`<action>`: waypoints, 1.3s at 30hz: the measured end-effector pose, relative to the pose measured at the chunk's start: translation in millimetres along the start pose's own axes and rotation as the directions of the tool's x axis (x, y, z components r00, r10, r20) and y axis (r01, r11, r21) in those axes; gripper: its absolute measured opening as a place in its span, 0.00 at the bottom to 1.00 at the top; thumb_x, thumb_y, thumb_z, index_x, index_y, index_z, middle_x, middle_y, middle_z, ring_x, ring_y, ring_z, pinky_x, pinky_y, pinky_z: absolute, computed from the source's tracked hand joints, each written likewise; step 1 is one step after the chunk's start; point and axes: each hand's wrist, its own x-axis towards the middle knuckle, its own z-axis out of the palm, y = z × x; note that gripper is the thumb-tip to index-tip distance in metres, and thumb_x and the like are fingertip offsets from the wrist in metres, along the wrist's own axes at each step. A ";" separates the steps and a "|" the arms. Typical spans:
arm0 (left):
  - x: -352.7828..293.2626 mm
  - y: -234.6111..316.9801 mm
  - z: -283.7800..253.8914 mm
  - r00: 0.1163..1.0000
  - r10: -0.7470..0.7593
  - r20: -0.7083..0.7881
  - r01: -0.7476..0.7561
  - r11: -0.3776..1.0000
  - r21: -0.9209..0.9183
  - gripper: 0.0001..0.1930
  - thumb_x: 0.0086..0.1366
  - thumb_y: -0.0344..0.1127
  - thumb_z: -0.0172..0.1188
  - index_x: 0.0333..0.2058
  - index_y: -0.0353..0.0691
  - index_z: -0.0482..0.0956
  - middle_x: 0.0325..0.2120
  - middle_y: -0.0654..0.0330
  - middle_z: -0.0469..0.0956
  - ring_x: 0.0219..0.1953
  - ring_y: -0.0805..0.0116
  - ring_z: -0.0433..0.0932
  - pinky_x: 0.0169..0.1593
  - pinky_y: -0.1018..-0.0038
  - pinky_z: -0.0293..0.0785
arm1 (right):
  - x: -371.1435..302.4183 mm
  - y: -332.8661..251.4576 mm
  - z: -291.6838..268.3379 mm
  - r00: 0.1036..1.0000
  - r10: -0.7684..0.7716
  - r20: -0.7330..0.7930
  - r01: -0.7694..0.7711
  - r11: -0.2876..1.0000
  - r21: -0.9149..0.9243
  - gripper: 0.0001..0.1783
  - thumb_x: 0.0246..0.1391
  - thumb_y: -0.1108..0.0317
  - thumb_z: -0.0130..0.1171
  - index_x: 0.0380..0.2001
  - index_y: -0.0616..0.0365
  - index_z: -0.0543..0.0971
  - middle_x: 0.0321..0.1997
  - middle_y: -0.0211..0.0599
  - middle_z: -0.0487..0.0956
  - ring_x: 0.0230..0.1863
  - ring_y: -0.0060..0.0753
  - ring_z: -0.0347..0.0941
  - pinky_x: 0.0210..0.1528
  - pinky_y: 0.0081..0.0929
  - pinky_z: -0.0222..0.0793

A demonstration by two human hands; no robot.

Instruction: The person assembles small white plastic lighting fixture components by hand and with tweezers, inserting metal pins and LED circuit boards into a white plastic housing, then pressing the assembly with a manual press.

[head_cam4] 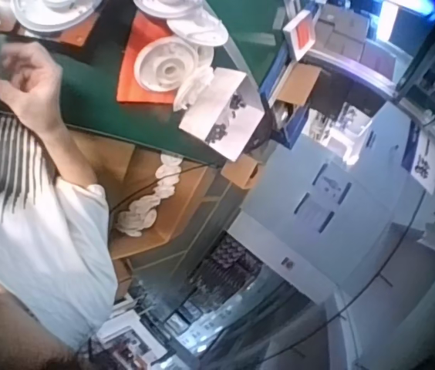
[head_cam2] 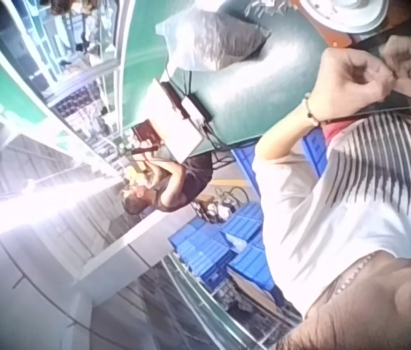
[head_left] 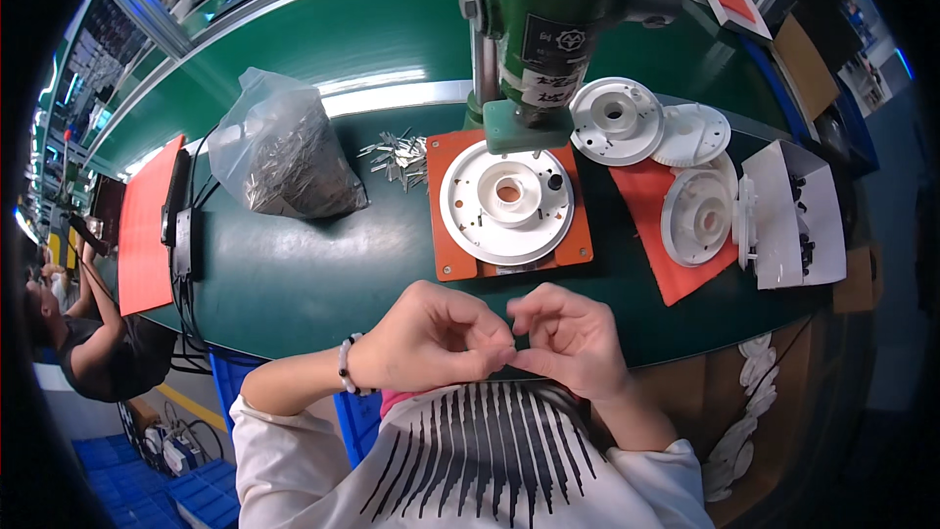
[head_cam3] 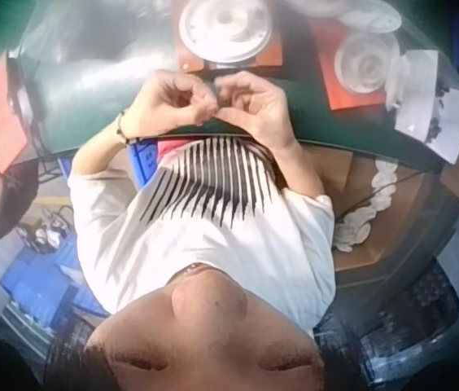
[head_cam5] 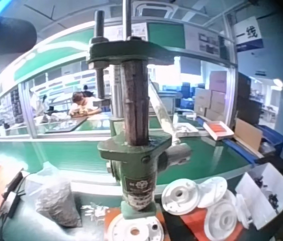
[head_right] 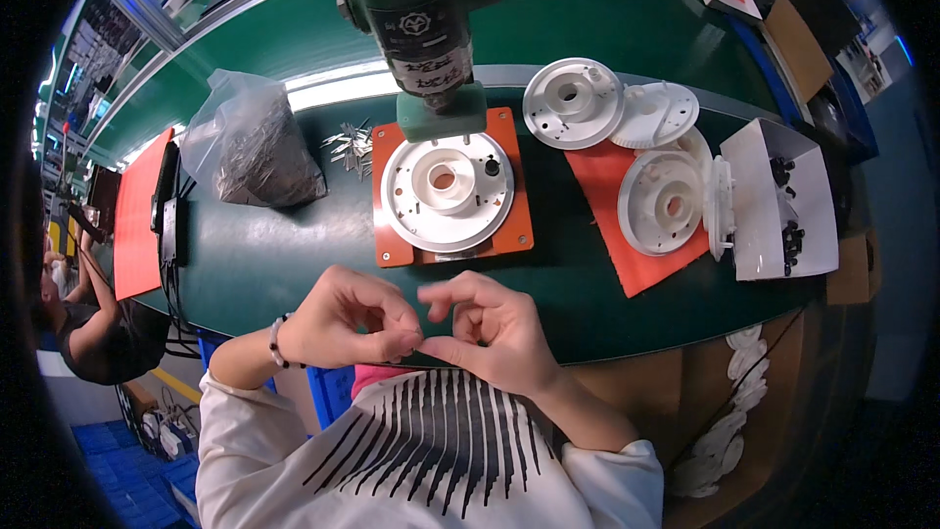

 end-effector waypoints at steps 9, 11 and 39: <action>33.2 3.0 -11.8 0.861 -0.359 0.360 0.413 0.907 -0.086 0.06 0.56 0.29 0.60 0.32 0.33 0.79 0.22 0.64 0.77 0.23 0.81 0.75 0.25 0.87 0.70 | 19.8 -13.4 -33.6 0.919 -0.252 0.302 0.353 0.868 -0.350 0.07 0.40 0.79 0.63 0.27 0.61 0.79 0.28 0.31 0.73 0.27 0.17 0.69 0.23 0.12 0.63; 38.2 -1.1 -10.9 0.927 -0.252 0.277 0.292 0.950 -0.112 0.06 0.56 0.29 0.59 0.32 0.34 0.79 0.22 0.64 0.77 0.23 0.81 0.75 0.24 0.87 0.69 | 23.9 -26.1 -35.4 0.930 -0.249 0.270 0.343 0.851 -0.397 0.06 0.40 0.79 0.63 0.25 0.61 0.78 0.28 0.32 0.73 0.27 0.17 0.69 0.23 0.12 0.63; 74.2 -39.7 -32.9 0.792 0.600 -0.113 -0.311 0.556 0.771 0.08 0.46 0.23 0.64 0.29 0.37 0.80 0.21 0.59 0.76 0.17 0.75 0.71 0.21 0.81 0.66 | 141.2 -43.6 -73.5 0.947 -0.194 0.258 0.309 0.317 -0.897 0.02 0.36 0.80 0.57 0.18 0.62 0.76 0.29 0.45 0.75 0.32 0.47 0.74 0.34 0.36 0.69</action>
